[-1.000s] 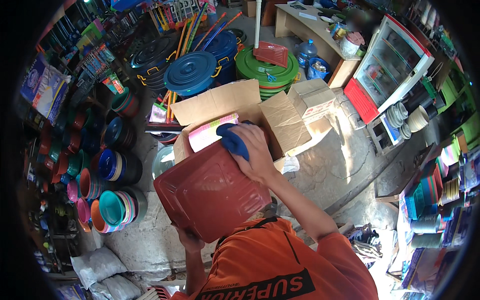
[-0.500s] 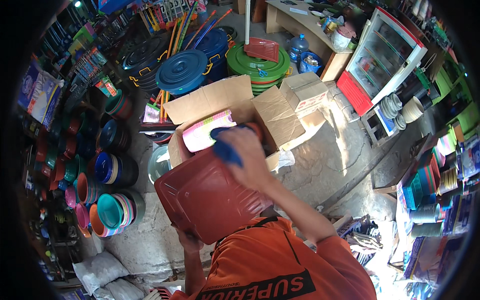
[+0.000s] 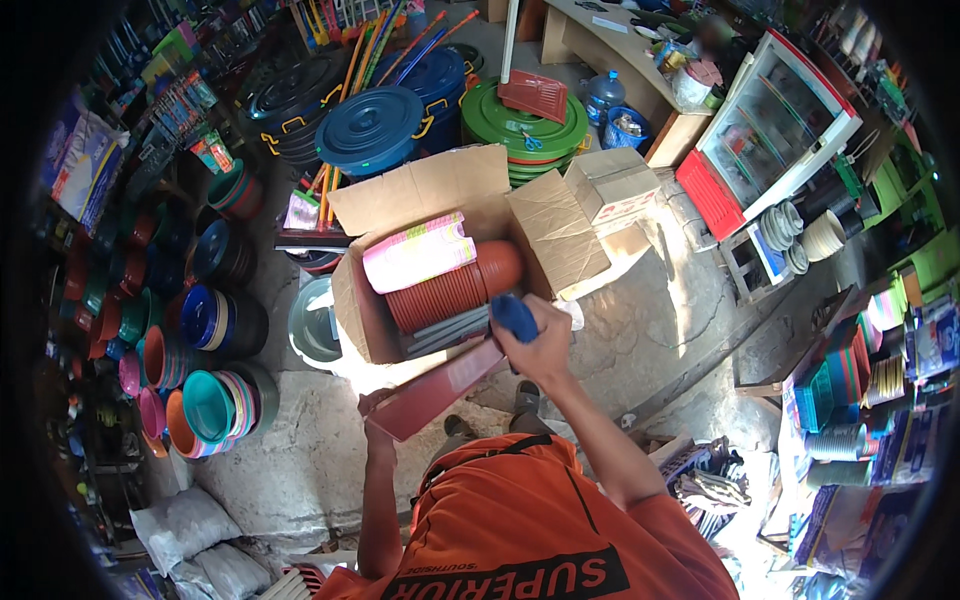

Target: Cleaning a plastic dustpan and assembling it with a handle.

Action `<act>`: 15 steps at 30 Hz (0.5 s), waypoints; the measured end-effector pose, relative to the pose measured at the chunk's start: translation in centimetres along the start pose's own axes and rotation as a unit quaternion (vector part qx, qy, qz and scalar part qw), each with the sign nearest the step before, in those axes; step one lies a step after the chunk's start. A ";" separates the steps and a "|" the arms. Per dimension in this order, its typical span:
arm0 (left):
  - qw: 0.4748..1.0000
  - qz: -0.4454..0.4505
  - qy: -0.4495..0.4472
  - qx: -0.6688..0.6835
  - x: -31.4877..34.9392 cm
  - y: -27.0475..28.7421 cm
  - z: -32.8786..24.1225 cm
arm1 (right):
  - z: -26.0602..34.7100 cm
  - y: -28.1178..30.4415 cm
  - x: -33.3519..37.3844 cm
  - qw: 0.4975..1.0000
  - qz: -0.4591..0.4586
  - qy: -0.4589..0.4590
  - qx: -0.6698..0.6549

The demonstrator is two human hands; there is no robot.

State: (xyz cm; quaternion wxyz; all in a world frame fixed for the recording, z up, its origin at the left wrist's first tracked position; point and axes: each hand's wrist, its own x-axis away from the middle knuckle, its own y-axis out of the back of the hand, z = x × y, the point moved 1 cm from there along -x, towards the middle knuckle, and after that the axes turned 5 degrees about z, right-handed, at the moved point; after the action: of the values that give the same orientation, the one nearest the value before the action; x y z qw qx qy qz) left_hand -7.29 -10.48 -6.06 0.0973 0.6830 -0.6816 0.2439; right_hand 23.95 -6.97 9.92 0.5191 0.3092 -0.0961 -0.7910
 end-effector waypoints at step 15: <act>0.930 0.072 0.231 0.278 -0.6 5.0 1.2 | -8.0 1.8 5.6 0.763 -0.130 -0.447 -0.448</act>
State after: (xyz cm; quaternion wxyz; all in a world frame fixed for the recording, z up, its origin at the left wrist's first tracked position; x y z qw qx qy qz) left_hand -11.95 -10.75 -8.43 0.0404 0.5568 -0.5920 0.5812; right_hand 28.47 -11.32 2.27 0.3888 -0.3377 0.0893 -0.8526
